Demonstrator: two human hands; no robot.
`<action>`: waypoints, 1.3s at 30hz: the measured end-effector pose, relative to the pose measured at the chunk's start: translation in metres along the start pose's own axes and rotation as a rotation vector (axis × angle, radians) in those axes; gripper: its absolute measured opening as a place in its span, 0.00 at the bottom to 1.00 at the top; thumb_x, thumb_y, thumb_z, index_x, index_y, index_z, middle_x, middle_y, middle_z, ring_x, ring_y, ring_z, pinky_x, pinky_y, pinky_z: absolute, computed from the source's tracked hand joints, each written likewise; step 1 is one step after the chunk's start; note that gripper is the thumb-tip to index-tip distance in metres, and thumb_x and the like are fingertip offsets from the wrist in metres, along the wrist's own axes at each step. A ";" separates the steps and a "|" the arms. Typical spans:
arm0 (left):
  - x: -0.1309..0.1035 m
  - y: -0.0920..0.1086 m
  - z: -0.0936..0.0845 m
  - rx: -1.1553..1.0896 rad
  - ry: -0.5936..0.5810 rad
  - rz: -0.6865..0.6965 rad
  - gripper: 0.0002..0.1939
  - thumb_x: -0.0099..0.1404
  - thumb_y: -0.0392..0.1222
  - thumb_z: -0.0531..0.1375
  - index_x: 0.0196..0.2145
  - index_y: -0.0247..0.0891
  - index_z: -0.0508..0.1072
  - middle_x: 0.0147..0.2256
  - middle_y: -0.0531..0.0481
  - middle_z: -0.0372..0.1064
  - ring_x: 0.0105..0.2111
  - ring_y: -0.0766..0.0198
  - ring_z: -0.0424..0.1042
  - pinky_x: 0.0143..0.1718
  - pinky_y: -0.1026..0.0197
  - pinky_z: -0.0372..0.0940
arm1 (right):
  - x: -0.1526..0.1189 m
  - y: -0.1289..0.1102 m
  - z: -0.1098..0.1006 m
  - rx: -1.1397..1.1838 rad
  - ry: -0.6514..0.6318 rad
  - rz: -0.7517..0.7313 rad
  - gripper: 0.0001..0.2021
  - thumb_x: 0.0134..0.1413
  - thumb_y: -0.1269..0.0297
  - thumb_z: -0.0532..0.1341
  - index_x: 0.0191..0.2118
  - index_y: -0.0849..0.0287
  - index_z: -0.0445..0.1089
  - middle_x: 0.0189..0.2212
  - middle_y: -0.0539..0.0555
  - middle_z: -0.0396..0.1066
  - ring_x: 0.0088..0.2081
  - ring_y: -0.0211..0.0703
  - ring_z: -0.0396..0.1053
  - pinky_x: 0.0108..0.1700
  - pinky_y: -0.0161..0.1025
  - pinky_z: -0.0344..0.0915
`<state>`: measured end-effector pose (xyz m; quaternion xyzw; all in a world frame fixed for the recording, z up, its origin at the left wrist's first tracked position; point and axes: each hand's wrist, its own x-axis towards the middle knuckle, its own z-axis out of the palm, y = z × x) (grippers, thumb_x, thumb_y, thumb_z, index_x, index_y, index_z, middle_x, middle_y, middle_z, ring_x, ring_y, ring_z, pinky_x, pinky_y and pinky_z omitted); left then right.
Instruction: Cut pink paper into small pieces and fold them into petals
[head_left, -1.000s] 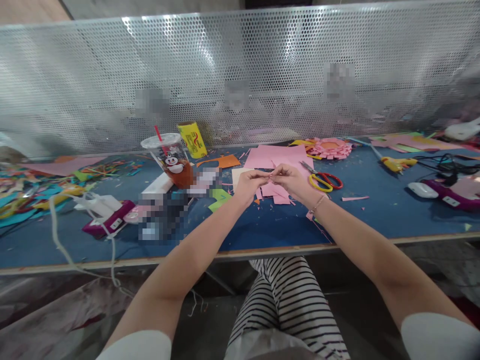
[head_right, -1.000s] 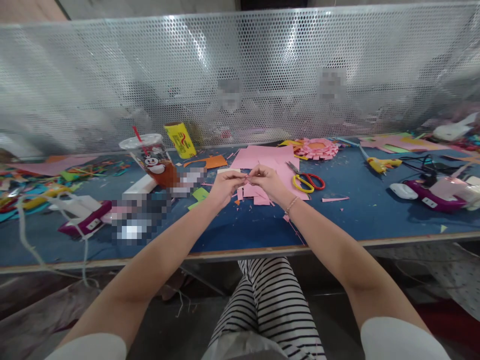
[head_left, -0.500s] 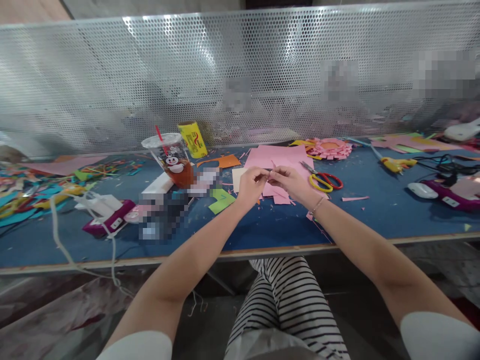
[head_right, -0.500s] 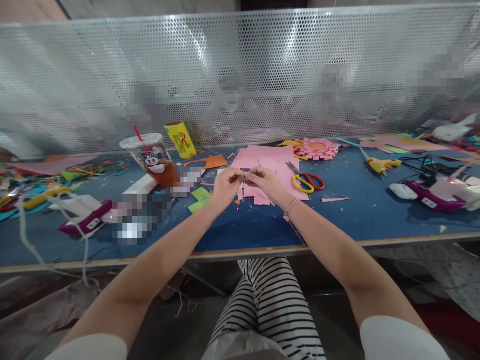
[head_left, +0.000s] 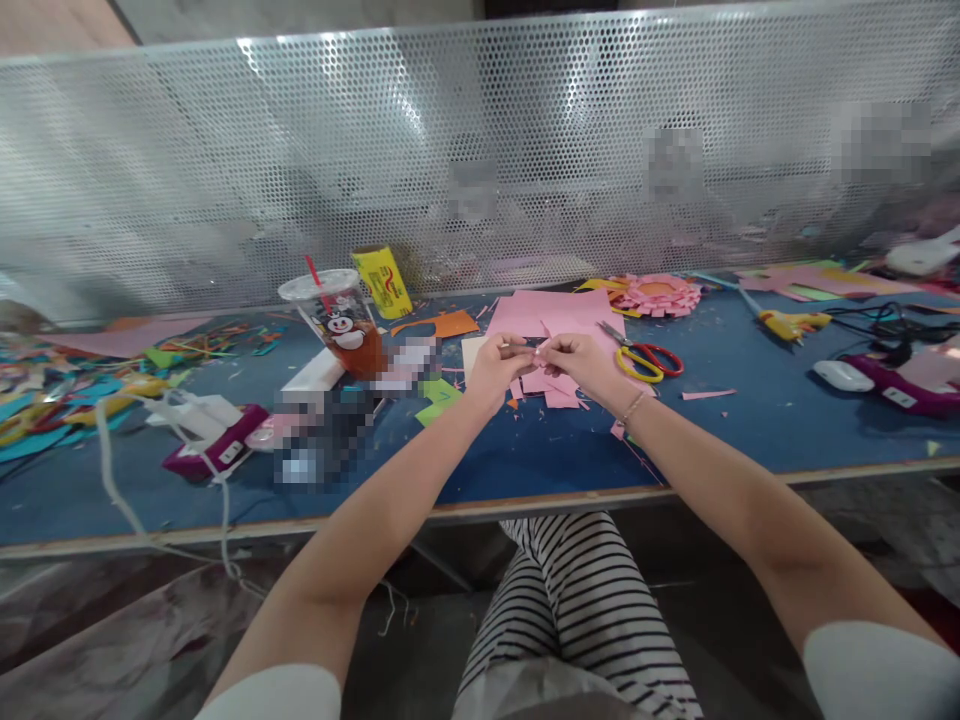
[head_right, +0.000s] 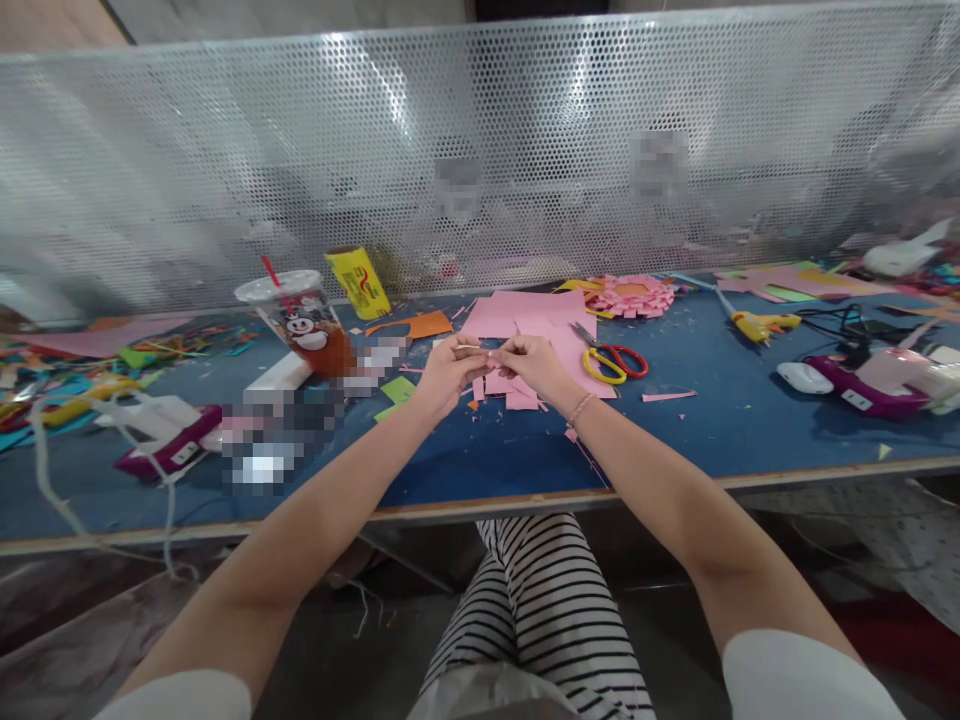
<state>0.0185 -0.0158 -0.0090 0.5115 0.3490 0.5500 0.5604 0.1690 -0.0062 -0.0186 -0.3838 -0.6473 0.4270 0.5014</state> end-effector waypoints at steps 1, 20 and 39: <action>0.000 0.000 0.000 -0.017 0.006 -0.016 0.17 0.43 0.30 0.63 0.32 0.35 0.62 0.25 0.53 0.69 0.26 0.69 0.70 0.38 0.57 0.66 | 0.000 -0.001 0.000 -0.020 0.001 -0.005 0.15 0.39 0.53 0.64 0.24 0.62 0.69 0.17 0.49 0.66 0.21 0.33 0.63 0.26 0.34 0.63; 0.007 -0.002 -0.005 0.186 0.036 0.081 0.17 0.43 0.32 0.64 0.30 0.35 0.62 0.24 0.52 0.69 0.25 0.68 0.70 0.33 0.60 0.65 | -0.001 -0.001 0.001 -0.075 -0.043 -0.032 0.12 0.43 0.57 0.63 0.26 0.62 0.70 0.20 0.52 0.69 0.23 0.35 0.68 0.28 0.35 0.67; 0.020 -0.016 -0.020 0.456 -0.149 -0.038 0.05 0.44 0.34 0.60 0.24 0.34 0.71 0.19 0.52 0.67 0.19 0.69 0.65 0.26 0.63 0.63 | 0.008 0.019 -0.023 -0.752 0.043 -0.036 0.12 0.50 0.57 0.56 0.34 0.62 0.67 0.36 0.61 0.71 0.40 0.47 0.68 0.42 0.41 0.62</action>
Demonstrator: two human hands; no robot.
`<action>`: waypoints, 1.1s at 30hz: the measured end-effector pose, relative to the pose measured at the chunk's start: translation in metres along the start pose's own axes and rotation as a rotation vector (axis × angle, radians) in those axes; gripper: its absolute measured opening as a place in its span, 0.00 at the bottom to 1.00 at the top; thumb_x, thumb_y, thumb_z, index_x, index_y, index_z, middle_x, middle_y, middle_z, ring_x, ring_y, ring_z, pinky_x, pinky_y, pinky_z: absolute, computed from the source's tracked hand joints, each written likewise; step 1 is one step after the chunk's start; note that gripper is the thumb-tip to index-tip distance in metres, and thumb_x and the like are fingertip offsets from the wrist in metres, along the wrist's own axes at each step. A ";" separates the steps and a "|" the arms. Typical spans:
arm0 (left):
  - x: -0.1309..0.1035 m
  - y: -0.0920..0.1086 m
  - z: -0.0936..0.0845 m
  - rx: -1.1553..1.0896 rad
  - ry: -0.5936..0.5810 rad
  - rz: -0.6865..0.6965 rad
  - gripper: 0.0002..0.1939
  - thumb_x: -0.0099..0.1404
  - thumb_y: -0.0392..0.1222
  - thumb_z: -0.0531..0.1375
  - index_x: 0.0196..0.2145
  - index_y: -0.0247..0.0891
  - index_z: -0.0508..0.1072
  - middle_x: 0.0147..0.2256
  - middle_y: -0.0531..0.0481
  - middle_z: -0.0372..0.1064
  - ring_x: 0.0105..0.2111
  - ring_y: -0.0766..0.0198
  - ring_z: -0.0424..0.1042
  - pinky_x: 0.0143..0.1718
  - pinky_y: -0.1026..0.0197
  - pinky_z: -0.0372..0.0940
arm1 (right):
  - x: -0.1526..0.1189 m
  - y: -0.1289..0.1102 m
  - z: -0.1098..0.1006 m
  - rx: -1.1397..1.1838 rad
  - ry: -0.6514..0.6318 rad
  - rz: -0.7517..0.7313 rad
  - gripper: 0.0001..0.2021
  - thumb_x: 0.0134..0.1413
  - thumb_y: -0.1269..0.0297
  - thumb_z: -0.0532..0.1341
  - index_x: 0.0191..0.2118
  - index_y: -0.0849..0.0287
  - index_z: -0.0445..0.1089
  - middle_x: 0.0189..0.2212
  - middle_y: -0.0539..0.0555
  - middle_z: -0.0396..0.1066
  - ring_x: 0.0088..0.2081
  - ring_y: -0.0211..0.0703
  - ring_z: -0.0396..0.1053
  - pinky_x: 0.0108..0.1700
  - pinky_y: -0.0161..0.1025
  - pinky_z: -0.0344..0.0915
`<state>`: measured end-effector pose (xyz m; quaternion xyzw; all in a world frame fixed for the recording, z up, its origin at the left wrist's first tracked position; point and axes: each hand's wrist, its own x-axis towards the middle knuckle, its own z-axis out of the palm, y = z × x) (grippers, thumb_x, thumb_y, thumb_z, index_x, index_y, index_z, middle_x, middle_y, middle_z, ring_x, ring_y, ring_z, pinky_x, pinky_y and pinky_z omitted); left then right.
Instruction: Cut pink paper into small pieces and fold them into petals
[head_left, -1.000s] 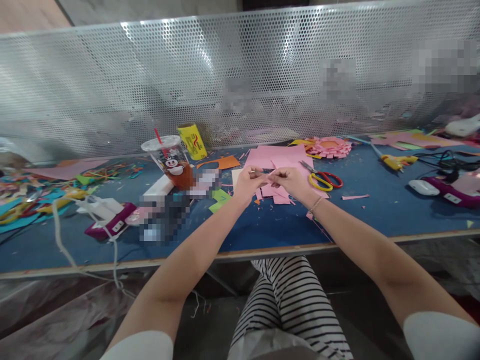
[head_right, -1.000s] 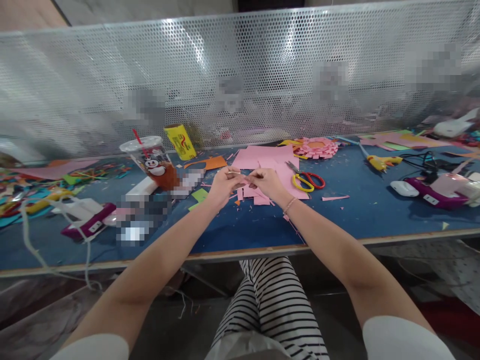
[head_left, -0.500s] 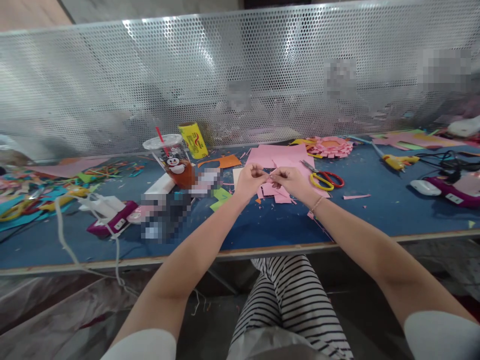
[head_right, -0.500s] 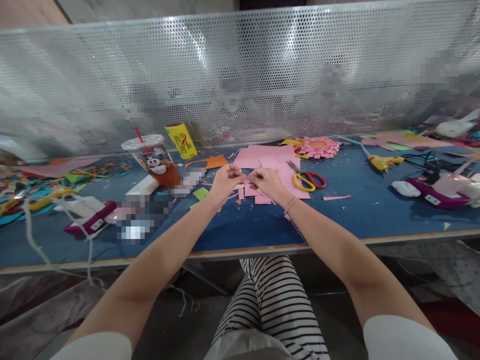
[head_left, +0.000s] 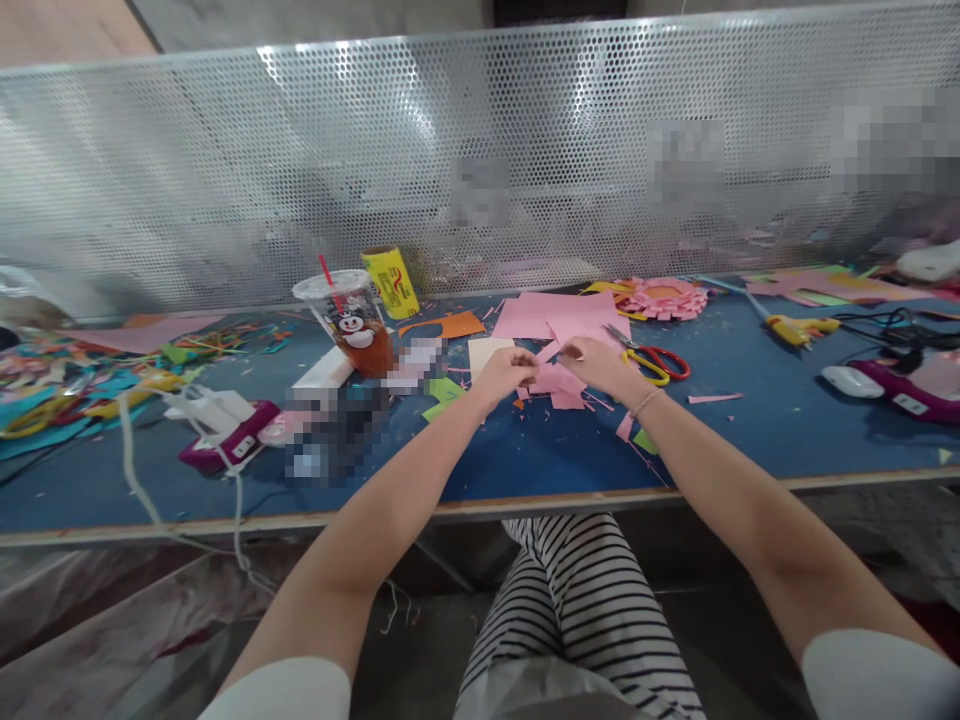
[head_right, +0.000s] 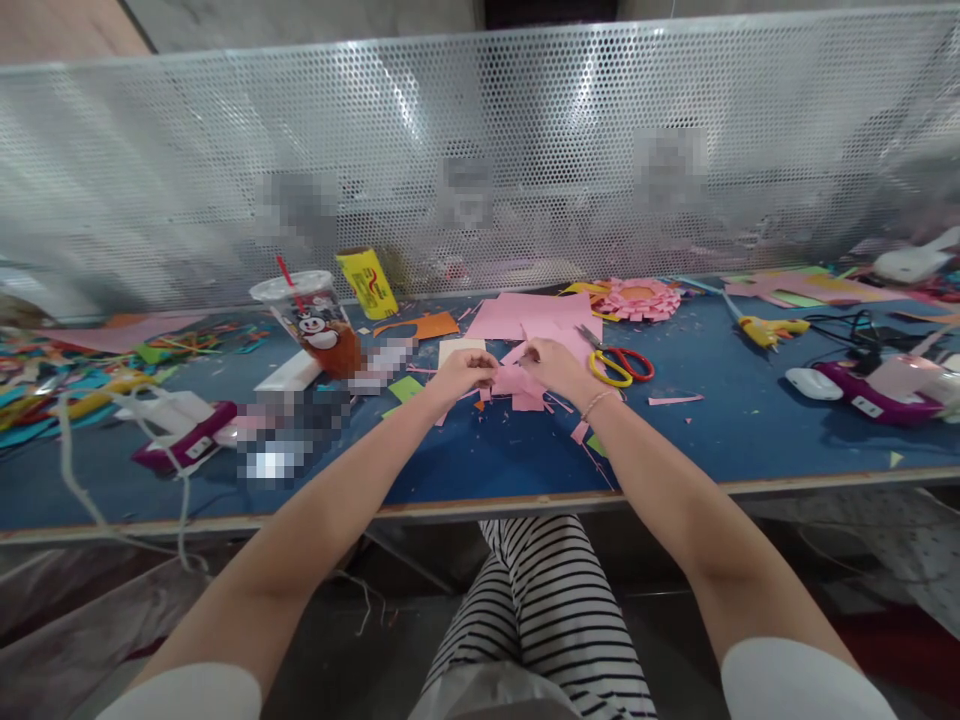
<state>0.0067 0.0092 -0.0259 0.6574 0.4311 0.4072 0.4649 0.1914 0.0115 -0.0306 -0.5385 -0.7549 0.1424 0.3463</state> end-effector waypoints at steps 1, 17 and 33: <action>0.002 -0.004 -0.001 0.096 -0.004 0.037 0.04 0.44 0.34 0.60 0.23 0.35 0.71 0.19 0.52 0.67 0.19 0.70 0.64 0.25 0.64 0.62 | 0.000 0.005 0.001 -0.158 -0.055 0.001 0.13 0.48 0.57 0.58 0.35 0.63 0.68 0.38 0.63 0.70 0.43 0.51 0.67 0.44 0.43 0.60; 0.004 -0.014 -0.007 0.513 0.000 0.181 0.07 0.43 0.31 0.57 0.20 0.39 0.73 0.23 0.49 0.70 0.23 0.64 0.65 0.28 0.63 0.60 | 0.003 0.016 0.007 -0.329 -0.200 -0.022 0.17 0.44 0.57 0.58 0.39 0.63 0.68 0.39 0.62 0.71 0.40 0.50 0.67 0.37 0.38 0.59; 0.008 -0.021 -0.006 0.786 -0.004 0.207 0.11 0.48 0.35 0.57 0.32 0.37 0.74 0.33 0.47 0.71 0.32 0.63 0.69 0.35 0.62 0.63 | 0.005 0.018 0.003 -0.018 -0.204 0.170 0.26 0.32 0.70 0.63 0.45 0.65 0.64 0.36 0.57 0.70 0.33 0.41 0.66 0.31 0.33 0.60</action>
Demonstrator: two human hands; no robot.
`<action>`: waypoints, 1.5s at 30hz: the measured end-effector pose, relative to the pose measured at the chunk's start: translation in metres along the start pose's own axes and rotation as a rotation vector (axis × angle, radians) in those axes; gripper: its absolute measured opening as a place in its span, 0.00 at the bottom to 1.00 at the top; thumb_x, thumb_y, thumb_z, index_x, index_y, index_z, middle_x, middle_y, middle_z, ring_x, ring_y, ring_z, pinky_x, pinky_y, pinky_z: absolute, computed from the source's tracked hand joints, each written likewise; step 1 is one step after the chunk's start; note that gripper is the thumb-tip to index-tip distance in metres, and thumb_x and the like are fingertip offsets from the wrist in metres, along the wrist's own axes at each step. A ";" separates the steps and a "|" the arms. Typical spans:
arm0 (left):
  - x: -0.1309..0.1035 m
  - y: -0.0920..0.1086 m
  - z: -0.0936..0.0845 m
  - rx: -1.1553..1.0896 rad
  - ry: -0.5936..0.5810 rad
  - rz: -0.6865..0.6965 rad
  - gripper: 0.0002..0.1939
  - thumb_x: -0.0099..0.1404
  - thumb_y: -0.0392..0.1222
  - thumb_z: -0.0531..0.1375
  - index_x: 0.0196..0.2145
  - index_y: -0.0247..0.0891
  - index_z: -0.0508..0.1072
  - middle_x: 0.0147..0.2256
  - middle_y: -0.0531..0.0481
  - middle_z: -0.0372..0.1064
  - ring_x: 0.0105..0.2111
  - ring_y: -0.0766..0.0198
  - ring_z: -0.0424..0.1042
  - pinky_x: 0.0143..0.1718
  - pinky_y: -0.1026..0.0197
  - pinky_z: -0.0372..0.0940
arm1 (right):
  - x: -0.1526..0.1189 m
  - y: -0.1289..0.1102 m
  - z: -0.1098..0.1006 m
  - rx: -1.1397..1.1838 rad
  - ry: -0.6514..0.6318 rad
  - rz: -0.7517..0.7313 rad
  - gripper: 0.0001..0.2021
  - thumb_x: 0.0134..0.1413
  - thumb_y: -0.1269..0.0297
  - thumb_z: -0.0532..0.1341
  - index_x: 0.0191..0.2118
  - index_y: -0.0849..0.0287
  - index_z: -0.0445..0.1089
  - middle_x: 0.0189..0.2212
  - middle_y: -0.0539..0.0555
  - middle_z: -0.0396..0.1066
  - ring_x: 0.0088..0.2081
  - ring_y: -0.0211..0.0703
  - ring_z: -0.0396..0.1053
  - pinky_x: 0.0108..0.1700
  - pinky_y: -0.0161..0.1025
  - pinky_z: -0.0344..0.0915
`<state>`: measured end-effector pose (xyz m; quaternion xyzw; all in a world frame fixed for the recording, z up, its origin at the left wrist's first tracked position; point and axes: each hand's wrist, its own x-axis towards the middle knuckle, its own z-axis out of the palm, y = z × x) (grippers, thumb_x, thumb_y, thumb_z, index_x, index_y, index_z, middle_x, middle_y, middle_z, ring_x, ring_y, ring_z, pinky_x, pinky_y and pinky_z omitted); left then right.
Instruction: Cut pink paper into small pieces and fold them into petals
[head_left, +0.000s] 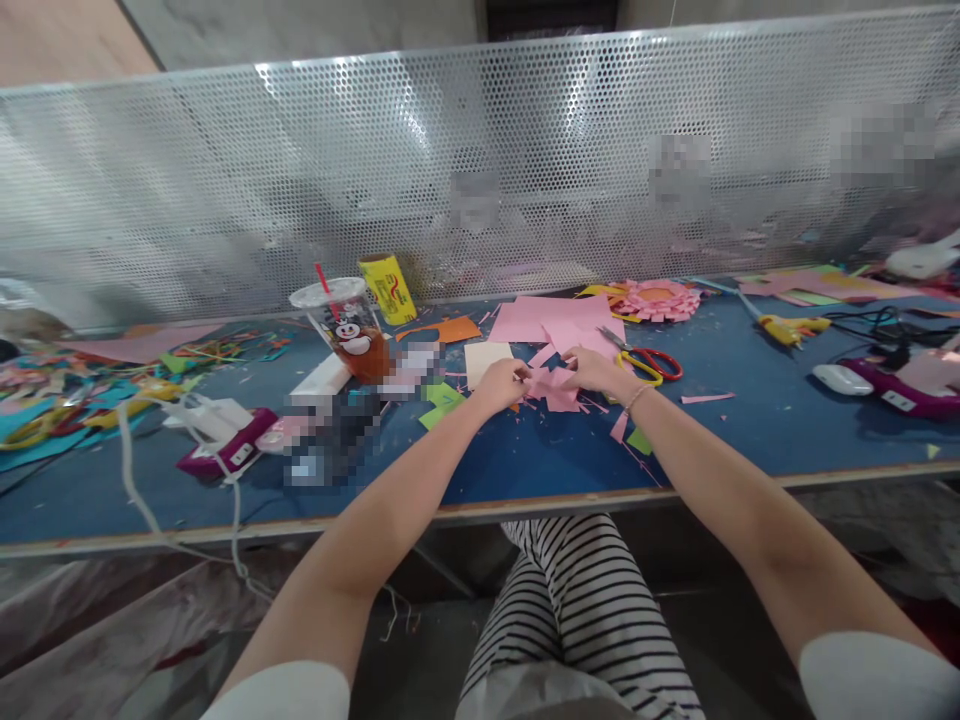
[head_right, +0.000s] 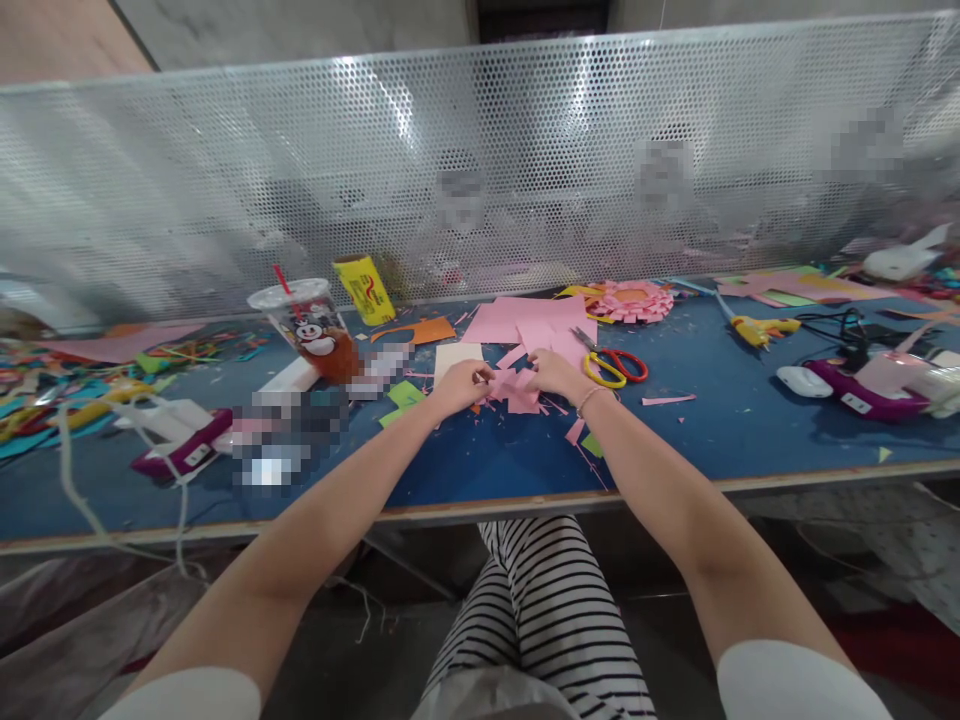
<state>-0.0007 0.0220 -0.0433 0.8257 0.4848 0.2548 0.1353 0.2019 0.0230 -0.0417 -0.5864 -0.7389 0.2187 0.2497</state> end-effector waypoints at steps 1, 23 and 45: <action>0.000 0.001 0.000 -0.017 0.005 -0.016 0.11 0.49 0.35 0.57 0.32 0.37 0.73 0.33 0.47 0.71 0.31 0.63 0.69 0.35 0.62 0.63 | 0.001 0.000 0.000 0.012 0.025 -0.019 0.25 0.32 0.70 0.63 0.44 0.65 0.65 0.36 0.56 0.70 0.34 0.41 0.66 0.32 0.33 0.60; 0.000 0.017 -0.014 -1.155 0.182 -0.349 0.11 0.43 0.38 0.64 0.24 0.34 0.65 0.20 0.54 0.64 0.20 0.71 0.66 0.25 0.66 0.64 | -0.014 -0.028 -0.010 0.328 0.201 -0.575 0.26 0.37 0.82 0.50 0.45 0.55 0.67 0.53 0.56 0.57 0.48 0.43 0.63 0.38 0.38 0.68; -0.008 0.031 -0.013 -1.203 0.117 -0.124 0.20 0.43 0.39 0.66 0.36 0.34 0.72 0.31 0.50 0.71 0.33 0.65 0.71 0.44 0.54 0.66 | -0.011 -0.033 -0.001 0.423 0.301 -0.320 0.13 0.50 0.55 0.56 0.29 0.60 0.69 0.30 0.53 0.68 0.32 0.39 0.65 0.36 0.38 0.64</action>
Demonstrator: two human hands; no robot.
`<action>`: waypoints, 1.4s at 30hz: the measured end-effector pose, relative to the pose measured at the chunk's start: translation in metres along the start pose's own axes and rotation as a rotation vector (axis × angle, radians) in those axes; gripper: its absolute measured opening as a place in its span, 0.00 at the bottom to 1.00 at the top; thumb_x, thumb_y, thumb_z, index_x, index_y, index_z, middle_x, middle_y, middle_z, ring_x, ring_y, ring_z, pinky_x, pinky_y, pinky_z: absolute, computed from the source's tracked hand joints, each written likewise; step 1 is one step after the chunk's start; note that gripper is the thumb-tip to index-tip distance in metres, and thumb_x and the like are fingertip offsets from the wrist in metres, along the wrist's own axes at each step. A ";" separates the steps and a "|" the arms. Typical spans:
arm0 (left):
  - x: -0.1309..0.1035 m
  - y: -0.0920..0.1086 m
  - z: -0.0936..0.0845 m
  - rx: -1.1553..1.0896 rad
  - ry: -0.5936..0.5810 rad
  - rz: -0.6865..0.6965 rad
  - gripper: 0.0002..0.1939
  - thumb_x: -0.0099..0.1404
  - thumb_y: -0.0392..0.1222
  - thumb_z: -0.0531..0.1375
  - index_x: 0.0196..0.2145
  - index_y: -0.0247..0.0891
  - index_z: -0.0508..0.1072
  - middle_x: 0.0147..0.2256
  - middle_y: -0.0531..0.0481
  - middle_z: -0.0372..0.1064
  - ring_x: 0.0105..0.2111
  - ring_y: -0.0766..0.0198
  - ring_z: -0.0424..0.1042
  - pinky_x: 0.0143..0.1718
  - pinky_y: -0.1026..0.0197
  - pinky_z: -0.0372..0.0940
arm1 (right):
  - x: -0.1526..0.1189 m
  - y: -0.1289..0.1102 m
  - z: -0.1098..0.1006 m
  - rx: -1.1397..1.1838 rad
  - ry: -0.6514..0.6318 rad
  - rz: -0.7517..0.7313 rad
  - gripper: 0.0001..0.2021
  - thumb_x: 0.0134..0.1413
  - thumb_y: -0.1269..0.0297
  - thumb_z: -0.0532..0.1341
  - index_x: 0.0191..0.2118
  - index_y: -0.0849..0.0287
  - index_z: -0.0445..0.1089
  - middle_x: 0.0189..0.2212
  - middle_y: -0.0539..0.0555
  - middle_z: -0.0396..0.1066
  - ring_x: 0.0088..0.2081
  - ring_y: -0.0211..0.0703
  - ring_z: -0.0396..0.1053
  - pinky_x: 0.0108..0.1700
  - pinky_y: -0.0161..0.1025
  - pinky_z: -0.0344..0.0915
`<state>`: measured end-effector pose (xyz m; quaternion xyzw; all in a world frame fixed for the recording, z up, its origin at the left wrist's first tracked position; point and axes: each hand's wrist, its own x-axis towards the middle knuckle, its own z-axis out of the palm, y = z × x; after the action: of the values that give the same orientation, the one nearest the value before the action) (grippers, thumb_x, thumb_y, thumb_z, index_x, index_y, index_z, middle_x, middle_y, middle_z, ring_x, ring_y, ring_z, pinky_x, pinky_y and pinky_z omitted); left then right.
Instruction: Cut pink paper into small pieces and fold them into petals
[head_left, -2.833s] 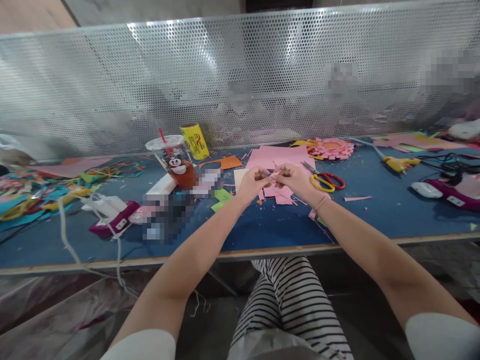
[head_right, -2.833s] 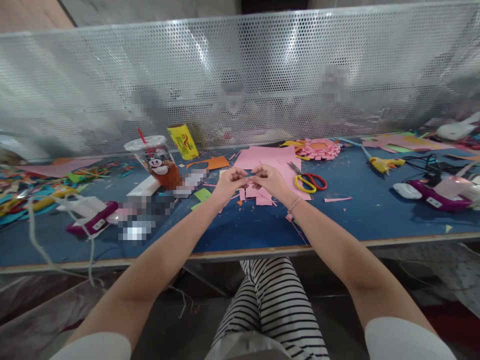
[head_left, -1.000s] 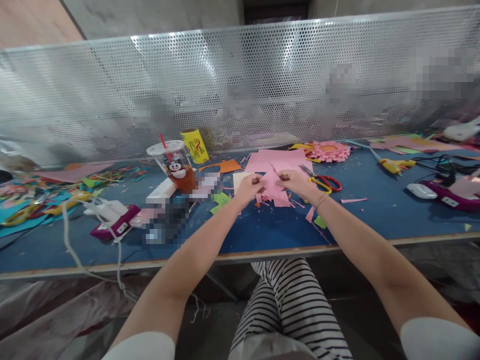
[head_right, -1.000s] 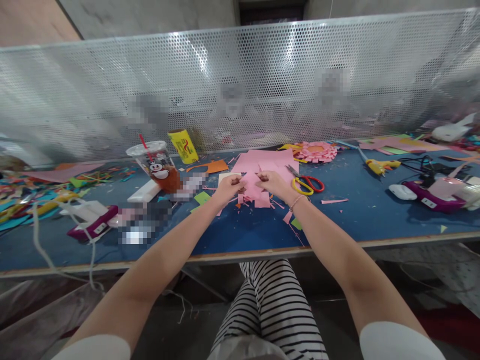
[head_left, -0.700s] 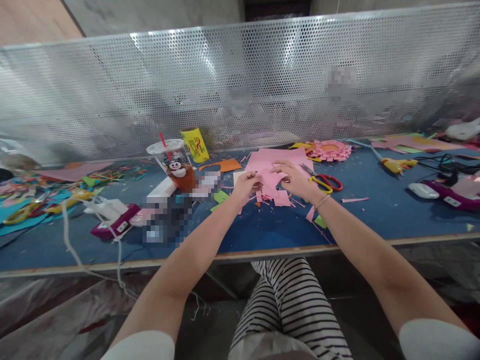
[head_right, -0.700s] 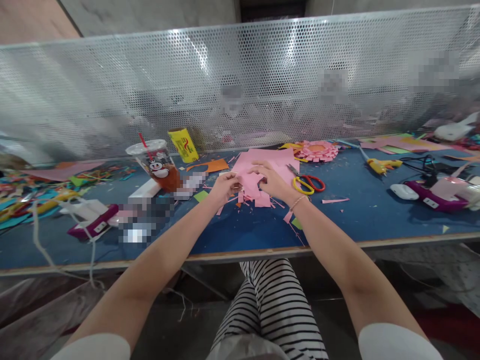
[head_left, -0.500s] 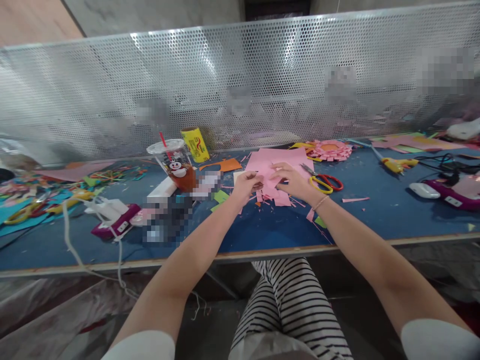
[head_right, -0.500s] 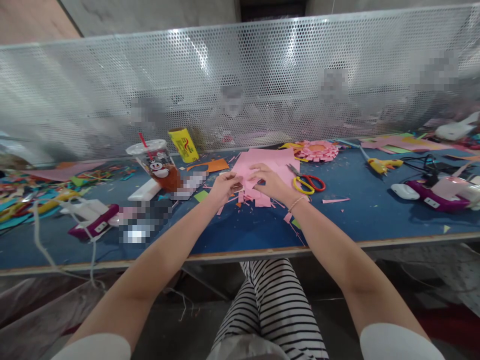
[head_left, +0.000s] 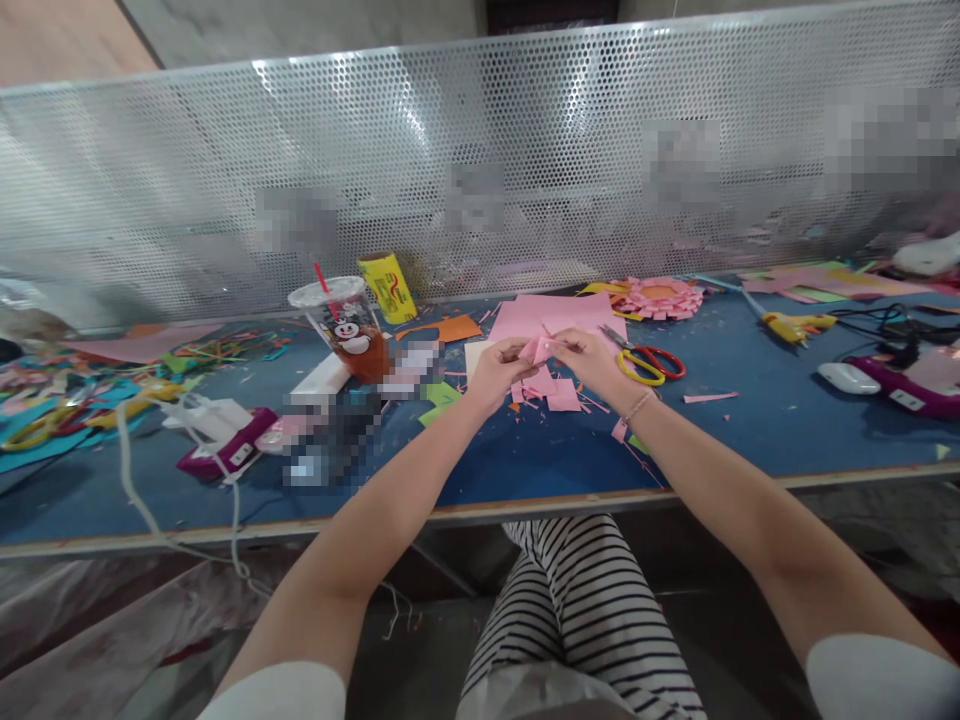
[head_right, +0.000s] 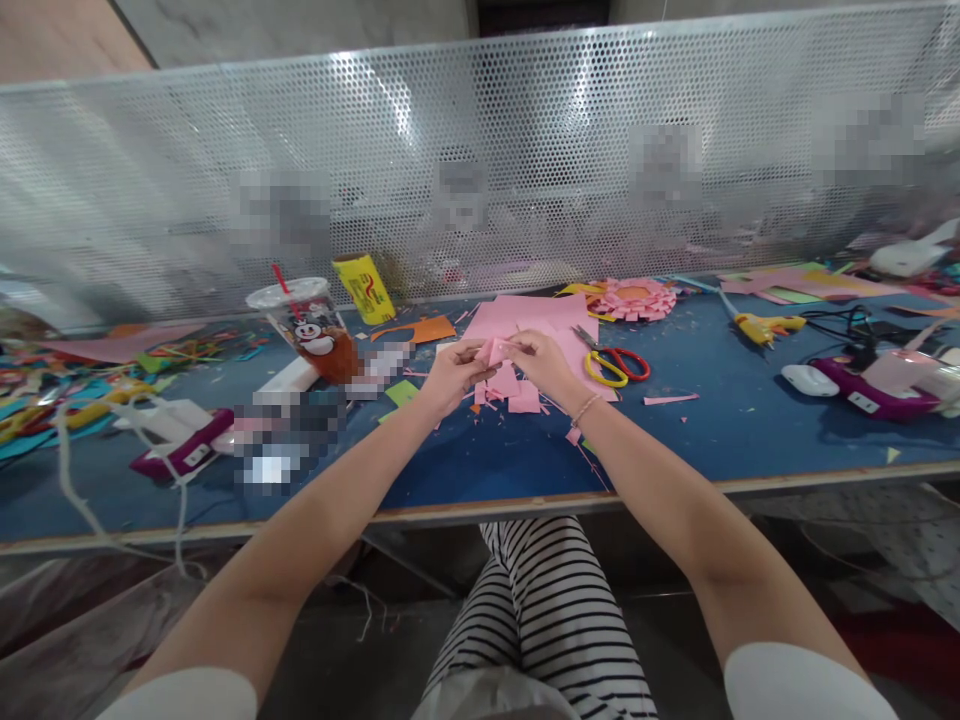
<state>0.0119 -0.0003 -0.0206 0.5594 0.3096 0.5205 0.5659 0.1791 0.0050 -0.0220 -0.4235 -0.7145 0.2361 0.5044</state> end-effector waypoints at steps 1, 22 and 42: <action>-0.001 0.000 0.001 0.002 -0.004 -0.003 0.20 0.43 0.40 0.66 0.37 0.34 0.72 0.32 0.50 0.71 0.33 0.65 0.71 0.44 0.54 0.66 | 0.000 0.001 0.001 0.020 0.003 0.024 0.13 0.50 0.55 0.55 0.29 0.60 0.69 0.29 0.53 0.68 0.31 0.39 0.65 0.34 0.38 0.64; -0.004 0.002 0.007 0.016 0.006 0.000 0.12 0.46 0.39 0.64 0.31 0.34 0.71 0.28 0.51 0.71 0.32 0.65 0.72 0.43 0.53 0.66 | -0.005 -0.009 0.004 0.144 0.084 0.031 0.08 0.48 0.59 0.56 0.31 0.58 0.63 0.27 0.49 0.64 0.28 0.34 0.61 0.30 0.33 0.61; -0.006 0.001 0.012 0.037 -0.025 0.057 0.19 0.44 0.40 0.66 0.35 0.34 0.69 0.33 0.49 0.71 0.34 0.65 0.71 0.43 0.57 0.64 | -0.003 -0.008 0.006 0.320 0.175 0.123 0.12 0.47 0.55 0.57 0.32 0.57 0.59 0.28 0.49 0.61 0.30 0.35 0.64 0.35 0.37 0.68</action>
<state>0.0211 -0.0100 -0.0187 0.5850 0.2961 0.5234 0.5443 0.1711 -0.0010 -0.0194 -0.3997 -0.5941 0.3394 0.6101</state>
